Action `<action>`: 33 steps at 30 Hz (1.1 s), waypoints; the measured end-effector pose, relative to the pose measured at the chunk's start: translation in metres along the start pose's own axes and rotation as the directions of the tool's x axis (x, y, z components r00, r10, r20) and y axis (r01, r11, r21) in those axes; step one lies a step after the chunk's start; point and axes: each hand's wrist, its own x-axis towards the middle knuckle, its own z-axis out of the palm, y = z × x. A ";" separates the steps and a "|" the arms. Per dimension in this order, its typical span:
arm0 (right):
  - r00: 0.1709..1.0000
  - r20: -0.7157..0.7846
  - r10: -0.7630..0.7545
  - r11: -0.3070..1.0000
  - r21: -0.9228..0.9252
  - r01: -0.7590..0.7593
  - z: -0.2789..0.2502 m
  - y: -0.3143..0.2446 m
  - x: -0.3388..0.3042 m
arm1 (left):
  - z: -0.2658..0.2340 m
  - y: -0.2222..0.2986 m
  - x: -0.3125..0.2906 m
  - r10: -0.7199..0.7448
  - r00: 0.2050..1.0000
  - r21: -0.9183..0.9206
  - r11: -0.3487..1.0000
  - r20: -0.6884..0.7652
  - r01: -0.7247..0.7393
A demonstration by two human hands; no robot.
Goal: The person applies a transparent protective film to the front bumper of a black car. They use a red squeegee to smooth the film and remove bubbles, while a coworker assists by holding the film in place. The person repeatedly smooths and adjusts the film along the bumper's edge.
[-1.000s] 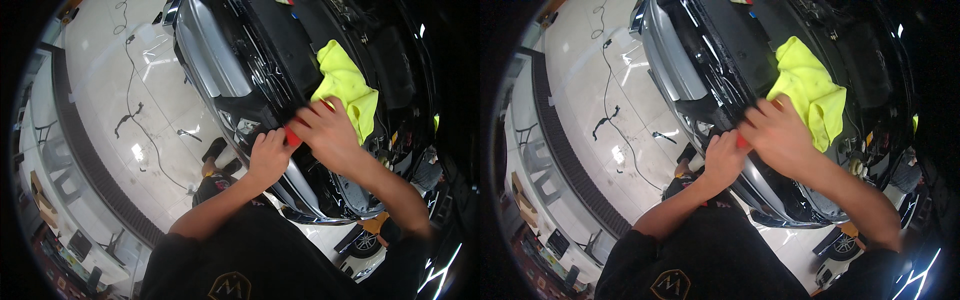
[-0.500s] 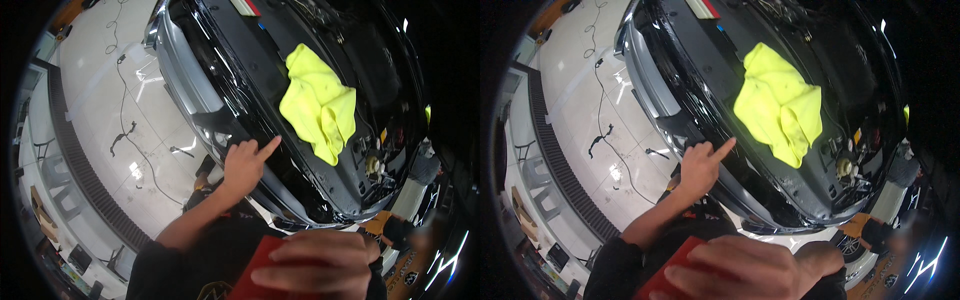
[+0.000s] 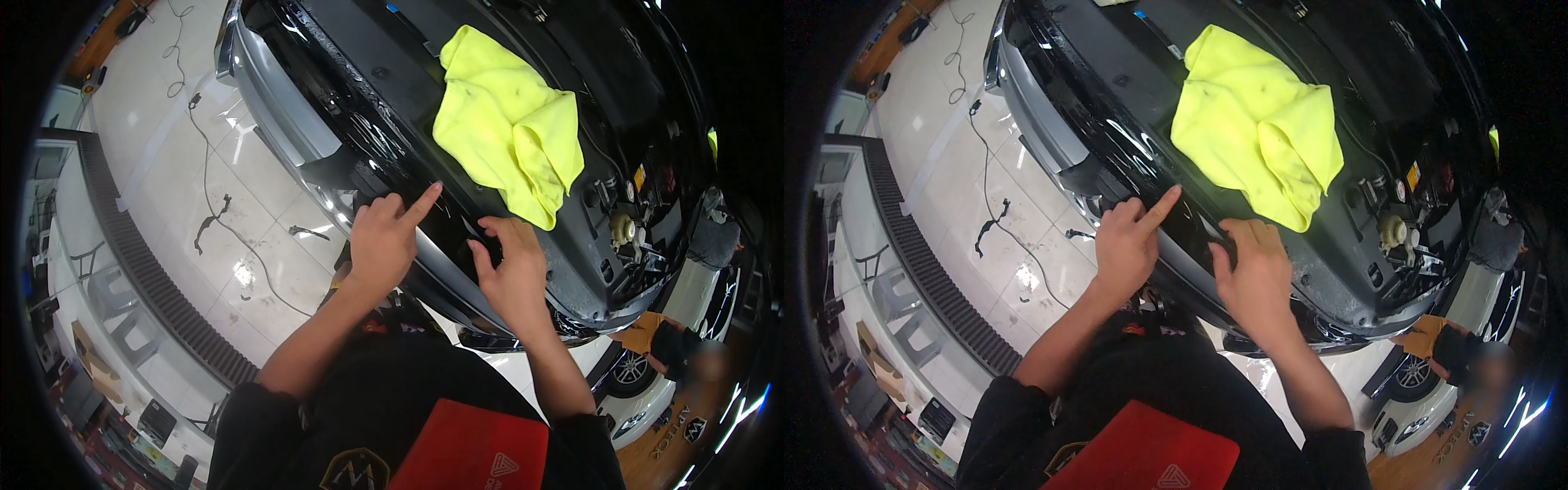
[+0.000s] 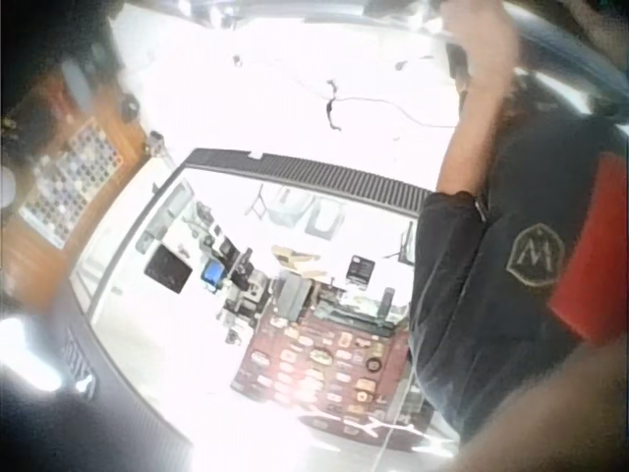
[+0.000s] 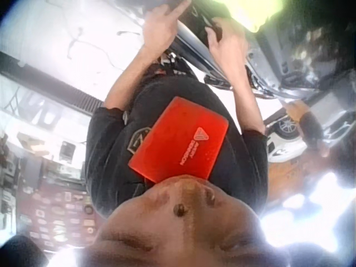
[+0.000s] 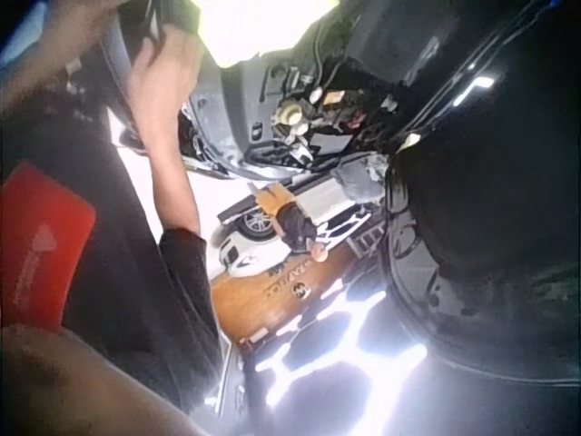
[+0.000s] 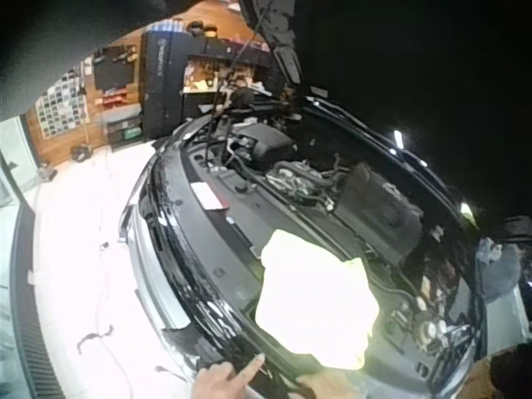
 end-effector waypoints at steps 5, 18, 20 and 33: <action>1.000 0.009 0.013 0.999 -0.035 -0.013 0.012 -0.002 -0.001 | 0.004 0.000 -0.002 -0.015 1.000 -0.003 1.000 -0.006 0.015; 0.999 -0.035 0.022 1.000 -0.019 -0.023 0.016 0.010 -0.016 | 0.005 0.003 -0.003 -0.028 0.999 -0.034 0.999 -0.020 0.027; 0.998 -0.039 0.043 0.998 0.044 -0.041 0.015 0.015 -0.018 | 0.003 0.006 -0.003 -0.036 0.999 -0.050 0.998 -0.012 0.035; 0.992 0.030 0.125 0.992 0.028 -0.126 0.005 0.016 -0.029 | 0.006 0.005 -0.005 -0.042 0.998 -0.010 0.999 -0.041 0.042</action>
